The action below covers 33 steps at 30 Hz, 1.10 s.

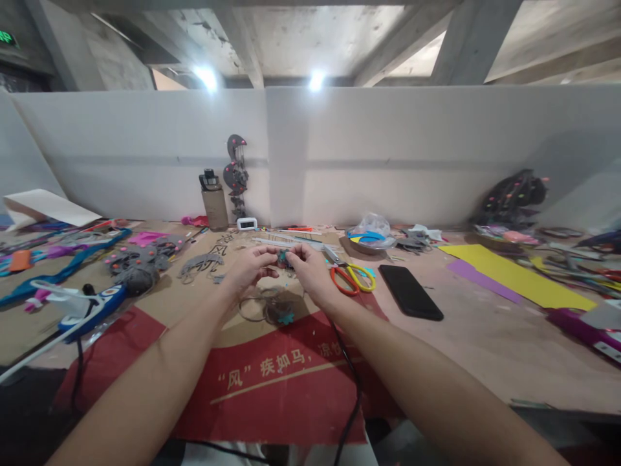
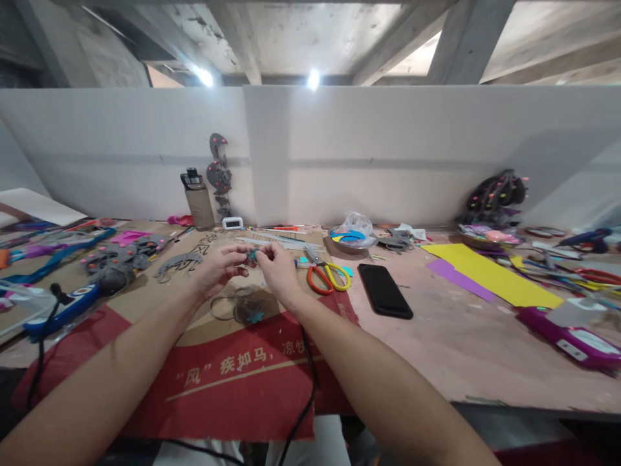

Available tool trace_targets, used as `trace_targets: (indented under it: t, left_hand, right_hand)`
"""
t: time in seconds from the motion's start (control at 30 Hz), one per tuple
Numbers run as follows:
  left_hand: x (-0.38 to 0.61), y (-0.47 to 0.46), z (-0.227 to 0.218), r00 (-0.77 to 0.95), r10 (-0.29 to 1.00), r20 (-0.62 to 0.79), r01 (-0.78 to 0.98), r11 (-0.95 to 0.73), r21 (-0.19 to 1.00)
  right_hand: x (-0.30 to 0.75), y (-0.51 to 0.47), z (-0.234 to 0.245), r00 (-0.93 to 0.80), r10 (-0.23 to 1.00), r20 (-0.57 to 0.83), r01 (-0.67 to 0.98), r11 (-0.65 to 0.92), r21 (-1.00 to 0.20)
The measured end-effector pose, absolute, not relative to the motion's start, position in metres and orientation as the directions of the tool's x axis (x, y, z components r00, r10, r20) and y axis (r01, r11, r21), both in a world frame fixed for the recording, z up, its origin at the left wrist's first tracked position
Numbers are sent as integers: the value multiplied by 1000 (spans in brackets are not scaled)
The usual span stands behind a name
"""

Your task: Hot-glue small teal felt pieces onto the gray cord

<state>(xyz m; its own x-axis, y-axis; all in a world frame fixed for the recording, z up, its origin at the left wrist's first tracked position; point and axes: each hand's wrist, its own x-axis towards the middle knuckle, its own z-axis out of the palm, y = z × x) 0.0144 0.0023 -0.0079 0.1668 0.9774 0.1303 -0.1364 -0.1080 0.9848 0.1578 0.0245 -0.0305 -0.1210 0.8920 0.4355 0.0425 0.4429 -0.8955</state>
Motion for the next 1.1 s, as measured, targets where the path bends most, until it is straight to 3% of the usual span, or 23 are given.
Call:
trace_targets:
  t: [0.1, 0.17, 0.33, 0.43, 0.57, 0.63, 0.77, 0.9, 0.97, 1.1]
  left_hand:
    - [12, 5, -9, 174, 978, 118, -132, -96, 987]
    - [9, 9, -11, 90, 984, 152, -82, -144, 986]
    - [-3, 20, -15, -162, 932, 325, 125, -307, 944]
    - [-7, 24, -17, -147, 940, 308, 137, -289, 947]
    - [-4, 26, -25, -34, 971, 238, 79, -235, 969]
    - [-2, 27, -30, -12, 978, 208, 53, -207, 977]
    - [-1, 28, -37, -8, 990, 139, 0, -139, 990]
    - [2, 26, -36, 48, 991, 122, -20, -121, 992]
    - [6, 23, -35, 83, 986, 142, -5, -142, 990]
    - [14, 16, -31, 72, 976, 207, 52, -211, 976]
  right_hand:
    - [159, 28, -32, -97, 897, 432, 62, 438, -897]
    - [158, 30, -35, -117, 894, 433, 91, 444, -891]
    - [151, 25, -46, -329, 869, 368, 334, 472, -816]
    - [147, 17, -52, -410, 837, 361, 545, 543, -639]
    - [147, 12, -56, -489, 776, 400, 735, 613, -290]
    - [149, 14, -56, -491, 782, 383, 773, 594, -222]
    - [157, 19, -52, -403, 842, 359, 750, 529, -398]
    - [161, 20, -35, -329, 785, 526, 489, 617, -616]
    - [163, 18, -27, -305, 767, 565, 389, 642, -661]
    - [165, 13, -21, -288, 757, 587, 336, 653, -678]
